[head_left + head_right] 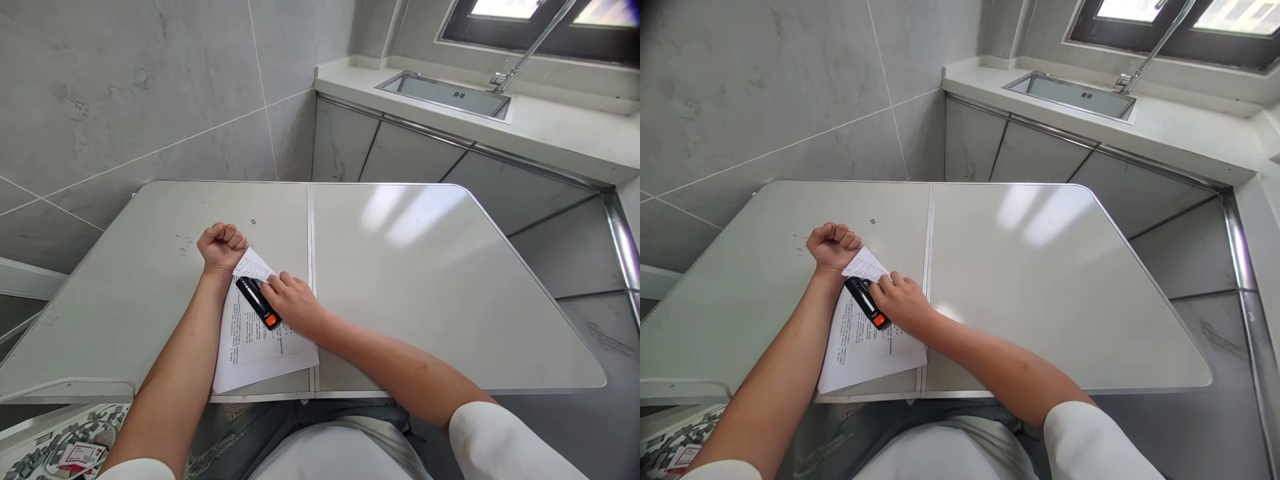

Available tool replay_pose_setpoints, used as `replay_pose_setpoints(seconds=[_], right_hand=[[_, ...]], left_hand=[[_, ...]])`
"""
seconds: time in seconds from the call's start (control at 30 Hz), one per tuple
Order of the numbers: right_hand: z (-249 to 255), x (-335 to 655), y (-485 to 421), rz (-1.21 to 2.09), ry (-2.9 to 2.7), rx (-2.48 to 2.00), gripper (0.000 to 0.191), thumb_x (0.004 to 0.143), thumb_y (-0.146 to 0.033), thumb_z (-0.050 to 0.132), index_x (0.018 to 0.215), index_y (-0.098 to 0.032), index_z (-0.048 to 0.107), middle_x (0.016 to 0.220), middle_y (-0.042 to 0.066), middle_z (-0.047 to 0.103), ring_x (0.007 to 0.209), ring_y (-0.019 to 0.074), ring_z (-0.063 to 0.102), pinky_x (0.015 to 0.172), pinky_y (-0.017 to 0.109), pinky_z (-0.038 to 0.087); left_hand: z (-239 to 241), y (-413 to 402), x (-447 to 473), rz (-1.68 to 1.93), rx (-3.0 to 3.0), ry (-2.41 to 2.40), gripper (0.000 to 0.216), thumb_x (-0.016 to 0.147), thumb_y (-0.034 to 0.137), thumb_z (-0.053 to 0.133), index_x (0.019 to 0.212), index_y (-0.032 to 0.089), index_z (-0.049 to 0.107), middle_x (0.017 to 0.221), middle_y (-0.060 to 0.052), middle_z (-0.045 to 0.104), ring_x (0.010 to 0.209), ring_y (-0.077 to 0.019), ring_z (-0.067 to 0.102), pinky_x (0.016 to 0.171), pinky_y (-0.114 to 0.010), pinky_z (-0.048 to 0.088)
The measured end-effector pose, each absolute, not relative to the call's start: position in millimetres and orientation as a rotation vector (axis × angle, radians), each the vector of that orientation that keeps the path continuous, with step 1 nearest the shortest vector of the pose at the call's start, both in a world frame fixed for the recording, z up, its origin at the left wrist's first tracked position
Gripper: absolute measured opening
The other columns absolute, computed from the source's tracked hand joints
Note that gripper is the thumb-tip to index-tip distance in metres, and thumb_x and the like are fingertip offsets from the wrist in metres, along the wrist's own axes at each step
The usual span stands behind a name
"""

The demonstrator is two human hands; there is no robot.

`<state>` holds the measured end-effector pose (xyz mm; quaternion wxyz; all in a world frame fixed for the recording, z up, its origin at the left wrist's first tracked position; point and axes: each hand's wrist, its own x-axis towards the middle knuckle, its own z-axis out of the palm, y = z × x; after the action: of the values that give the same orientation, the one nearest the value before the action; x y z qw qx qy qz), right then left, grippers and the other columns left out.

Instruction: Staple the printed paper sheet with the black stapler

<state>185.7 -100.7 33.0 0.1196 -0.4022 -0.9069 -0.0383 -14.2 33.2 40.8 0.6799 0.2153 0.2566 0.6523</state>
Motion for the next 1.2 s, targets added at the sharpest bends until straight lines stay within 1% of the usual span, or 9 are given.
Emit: replay_pose_setpoints(seconds=[0.1,0.17,0.33,0.5,0.67,0.87,1.0,1.13,1.2], right_hand=[[31,188,-99,-0.114,-2.554,-1.239,0.037,0.108,-0.008,0.035,0.143,-0.016,0.045,0.102,0.008,0.066,0.088,0.0194,0.056,0.065,0.032,0.046],[29,189,-98,-0.121,-2.526,-1.231,0.04,0.109,-0.008,0.034,0.147,-0.015,0.042,0.101,0.008,0.067,0.086,0.0188,0.056,0.065,0.032,0.045],[25,190,-98,-0.196,-2.52,-1.105,0.026,0.107,-0.008,0.039,0.122,-0.016,0.059,0.108,0.009,0.066,0.087,0.0188,0.054,0.064,0.032,0.041],[24,191,-98,-0.204,-2.478,-1.039,0.021,0.106,-0.006,0.042,0.109,-0.017,0.061,0.097,0.006,0.061,0.08,0.0178,0.049,0.062,0.032,0.037],[23,193,-100,-0.185,-2.529,-0.991,0.027,0.101,0.001,0.042,0.095,-0.018,0.06,0.091,0.005,0.059,0.078,0.0173,0.048,0.062,0.033,0.034],[22,194,-101,-0.055,-2.568,-1.024,0.03,0.103,-0.002,0.041,0.095,-0.02,0.063,0.091,0.007,0.06,0.08,0.0195,0.05,0.063,0.035,0.033],[24,195,-103,-0.071,-2.558,-1.049,0.029,0.103,-0.002,0.041,0.099,-0.02,0.064,0.097,0.008,0.062,0.082,0.0209,0.05,0.068,0.036,0.036],[29,193,-112,-0.067,-2.567,-1.184,0.028,0.094,0.003,0.047,0.103,-0.017,0.063,0.106,0.012,0.064,0.089,0.0249,0.051,0.073,0.038,0.043],[33,192,-121,0.001,-2.589,-1.206,0.032,0.089,0.005,0.05,0.109,-0.015,0.064,0.116,0.015,0.065,0.094,0.0268,0.053,0.076,0.039,0.048]], left_hand=[[41,33,-13,1.469,0.505,0.601,0.058,0.091,0.027,0.061,0.061,0.02,0.011,0.052,0.007,0.012,0.039,-0.007,0.018,0.04,-0.025,0.019],[41,33,-13,1.471,0.501,0.622,0.059,0.092,0.029,0.061,0.06,0.02,0.012,0.052,0.007,0.013,0.039,-0.007,0.018,0.04,-0.025,0.019],[42,33,-13,1.475,0.48,0.621,0.061,0.093,0.028,0.061,0.062,0.02,0.009,0.054,0.007,0.011,0.039,-0.0065,0.017,0.04,-0.025,0.018],[43,31,-12,1.478,0.493,0.641,0.059,0.094,0.029,0.059,0.062,0.02,0.011,0.054,0.007,0.013,0.039,-0.0067,0.02,0.04,-0.025,0.022],[42,31,-13,1.513,0.487,0.648,0.058,0.095,0.03,0.058,0.062,0.02,0.012,0.054,0.006,0.017,0.039,-0.0067,0.023,0.039,-0.024,0.023],[43,31,-12,1.546,0.465,0.648,0.059,0.094,0.028,0.062,0.062,0.02,0.013,0.055,0.007,0.016,0.04,-0.0064,0.022,0.039,-0.025,0.02],[43,30,-11,1.55,0.46,0.642,0.06,0.094,0.027,0.063,0.062,0.02,0.013,0.055,0.007,0.016,0.039,-0.0062,0.022,0.039,-0.025,0.019],[43,30,-11,1.551,0.455,0.652,0.058,0.094,0.027,0.062,0.062,0.02,0.014,0.054,0.006,0.019,0.039,-0.0065,0.025,0.039,-0.025,0.02],[42,30,-12,1.556,0.452,0.666,0.058,0.095,0.028,0.062,0.062,0.02,0.015,0.054,0.006,0.021,0.039,-0.0067,0.027,0.039,-0.025,0.022]])
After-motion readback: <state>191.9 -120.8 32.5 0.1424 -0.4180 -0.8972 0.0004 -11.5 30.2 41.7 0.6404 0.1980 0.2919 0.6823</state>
